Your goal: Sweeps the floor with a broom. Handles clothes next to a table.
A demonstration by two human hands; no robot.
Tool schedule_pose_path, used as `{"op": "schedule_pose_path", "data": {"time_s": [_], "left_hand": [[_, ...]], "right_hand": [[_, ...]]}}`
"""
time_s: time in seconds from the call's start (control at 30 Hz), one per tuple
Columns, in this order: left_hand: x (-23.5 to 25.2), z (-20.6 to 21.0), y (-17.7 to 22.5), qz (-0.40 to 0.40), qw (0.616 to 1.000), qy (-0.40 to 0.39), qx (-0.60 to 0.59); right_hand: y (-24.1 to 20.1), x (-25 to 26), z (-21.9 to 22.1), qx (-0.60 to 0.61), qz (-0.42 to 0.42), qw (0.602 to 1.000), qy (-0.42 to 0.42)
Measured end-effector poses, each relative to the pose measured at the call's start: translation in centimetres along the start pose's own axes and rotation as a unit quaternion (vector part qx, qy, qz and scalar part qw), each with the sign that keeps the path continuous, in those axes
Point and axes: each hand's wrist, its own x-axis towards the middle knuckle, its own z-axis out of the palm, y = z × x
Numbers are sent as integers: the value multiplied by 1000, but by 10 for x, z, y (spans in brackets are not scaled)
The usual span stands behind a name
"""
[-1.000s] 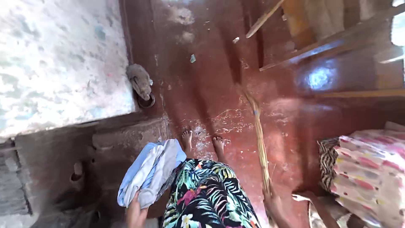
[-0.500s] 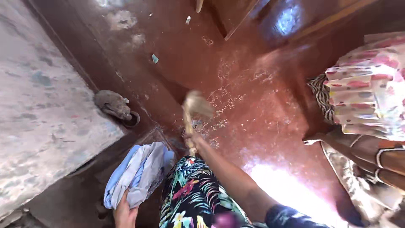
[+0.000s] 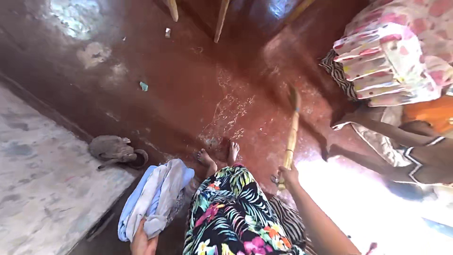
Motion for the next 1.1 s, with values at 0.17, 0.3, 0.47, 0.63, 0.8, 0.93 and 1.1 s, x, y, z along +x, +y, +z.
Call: {"op": "schedule_pose_path", "data": {"time_s": [0.17, 0.3, 0.47, 0.63, 0.8, 0.93, 1.1], "left_hand": [[-18, 39, 0, 6, 1000, -7, 13], [-48, 79, 2, 22, 999, -12, 26], [-73, 154, 7, 48, 996, -45, 56], [-90, 226, 22, 66, 996, -24, 61], [-97, 275, 53, 77, 994, -60, 53], [-89, 317, 78, 88, 990, -80, 71], [-66, 395, 118, 86, 986, -89, 113]], "right_hand": [[-40, 57, 0, 173, 114, 978, 9], [-69, 0, 97, 11, 97, 976, -195], [-158, 6, 158, -25, 42, 896, -441], [-181, 68, 59, -7, -62, 904, -424], [-115, 108, -112, 14, 8, 985, -173], [-109, 166, -161, 130, 89, 987, 29], [-219, 246, -131, 343, 136, 922, 118]]}}
